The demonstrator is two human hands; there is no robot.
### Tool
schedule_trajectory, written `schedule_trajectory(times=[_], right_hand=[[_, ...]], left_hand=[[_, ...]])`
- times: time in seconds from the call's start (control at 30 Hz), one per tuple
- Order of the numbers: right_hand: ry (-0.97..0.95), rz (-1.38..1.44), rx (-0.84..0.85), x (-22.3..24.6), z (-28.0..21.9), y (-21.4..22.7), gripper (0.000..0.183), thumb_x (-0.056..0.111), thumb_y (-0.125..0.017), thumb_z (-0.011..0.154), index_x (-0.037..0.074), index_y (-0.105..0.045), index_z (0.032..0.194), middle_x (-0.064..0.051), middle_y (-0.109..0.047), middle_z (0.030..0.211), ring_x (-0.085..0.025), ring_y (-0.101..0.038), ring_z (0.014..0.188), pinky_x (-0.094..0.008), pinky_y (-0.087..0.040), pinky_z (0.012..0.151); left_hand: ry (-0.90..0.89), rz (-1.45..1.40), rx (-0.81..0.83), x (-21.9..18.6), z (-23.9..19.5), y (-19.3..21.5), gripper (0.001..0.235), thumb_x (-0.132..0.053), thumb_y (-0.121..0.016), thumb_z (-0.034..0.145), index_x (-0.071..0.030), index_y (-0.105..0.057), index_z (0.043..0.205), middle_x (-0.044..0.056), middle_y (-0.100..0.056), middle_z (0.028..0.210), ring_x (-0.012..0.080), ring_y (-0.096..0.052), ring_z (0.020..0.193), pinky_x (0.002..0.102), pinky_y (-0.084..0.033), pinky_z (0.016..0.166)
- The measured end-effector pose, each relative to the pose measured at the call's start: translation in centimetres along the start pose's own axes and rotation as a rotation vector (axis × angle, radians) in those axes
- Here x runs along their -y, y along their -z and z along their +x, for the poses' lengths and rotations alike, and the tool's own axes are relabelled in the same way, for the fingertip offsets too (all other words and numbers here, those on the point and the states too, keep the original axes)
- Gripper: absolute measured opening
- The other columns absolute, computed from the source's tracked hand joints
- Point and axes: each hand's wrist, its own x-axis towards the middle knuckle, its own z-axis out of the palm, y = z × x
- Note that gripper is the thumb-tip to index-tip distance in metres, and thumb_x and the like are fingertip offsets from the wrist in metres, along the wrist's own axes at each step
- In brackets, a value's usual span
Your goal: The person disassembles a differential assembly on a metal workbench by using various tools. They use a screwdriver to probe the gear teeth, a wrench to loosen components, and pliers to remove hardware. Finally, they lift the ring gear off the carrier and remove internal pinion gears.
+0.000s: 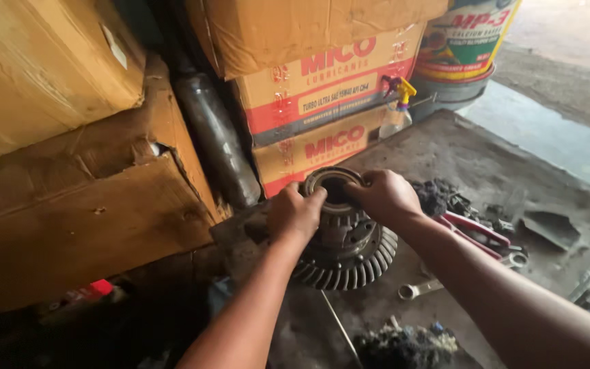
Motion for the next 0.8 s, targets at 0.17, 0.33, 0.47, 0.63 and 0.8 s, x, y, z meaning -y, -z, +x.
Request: schedule_trajectory(times=[0.17,0.33,0.47,0.63,0.8], right_hand=[[0.078,0.049,-0.006,0.7,-0.6,-0.3,0.045,0.051,-0.071,0.082,0.012,-0.082,0.102,-0.014,-0.080,0.087,-0.025,-0.077,0.081,-0.040,-0.057,0.077],[0.067,0.083,0.166,-1.4,-0.5,1.3,0.050,0.056,-0.065,0.088,0.013,-0.078,0.111,-0.015,-0.080,0.086,-0.025,-0.076,0.075,-0.042,-0.058,0.073],[0.121,-0.124,0.163,-6.5,-0.6,3.9,0.046,0.055,-0.061,0.091,0.017,-0.077,0.112,-0.013,-0.078,0.087,-0.029,-0.073,0.075,-0.045,-0.058,0.072],[0.131,-0.461,0.172,-13.7,-2.7,4.7,0.037,0.054,-0.067,0.085,0.025,-0.079,0.103,-0.004,-0.080,0.094,-0.025,-0.076,0.084,-0.041,-0.060,0.078],[0.487,-0.518,0.300,-9.2,-7.1,0.4,0.038,0.050,-0.067,0.085,0.016,-0.076,0.101,-0.008,-0.078,0.090,-0.027,-0.074,0.082,-0.041,-0.059,0.076]], left_hand=[[0.069,0.071,-0.007,-0.2,-0.1,0.8,0.058,-0.049,-0.075,0.076,-0.006,-0.071,0.115,0.024,-0.072,0.107,0.0418,-0.069,0.105,0.051,-0.054,0.090],[0.000,0.015,0.055,0.4,0.2,-0.3,0.057,-0.051,-0.069,0.077,-0.008,-0.074,0.114,0.021,-0.075,0.107,0.0401,-0.071,0.105,0.049,-0.055,0.091],[-0.015,0.114,0.090,0.4,0.7,0.4,0.059,-0.054,-0.065,0.079,-0.008,-0.072,0.115,0.022,-0.074,0.108,0.0418,-0.070,0.104,0.051,-0.054,0.089],[-0.008,0.314,0.089,-0.8,0.0,0.8,0.059,-0.057,-0.055,0.087,-0.008,-0.071,0.115,0.024,-0.074,0.103,0.0421,-0.071,0.101,0.052,-0.055,0.091],[-0.025,0.337,0.071,-1.7,-0.8,1.7,0.059,-0.060,-0.055,0.089,-0.011,-0.072,0.115,0.023,-0.075,0.098,0.0420,-0.072,0.097,0.053,-0.056,0.088]])
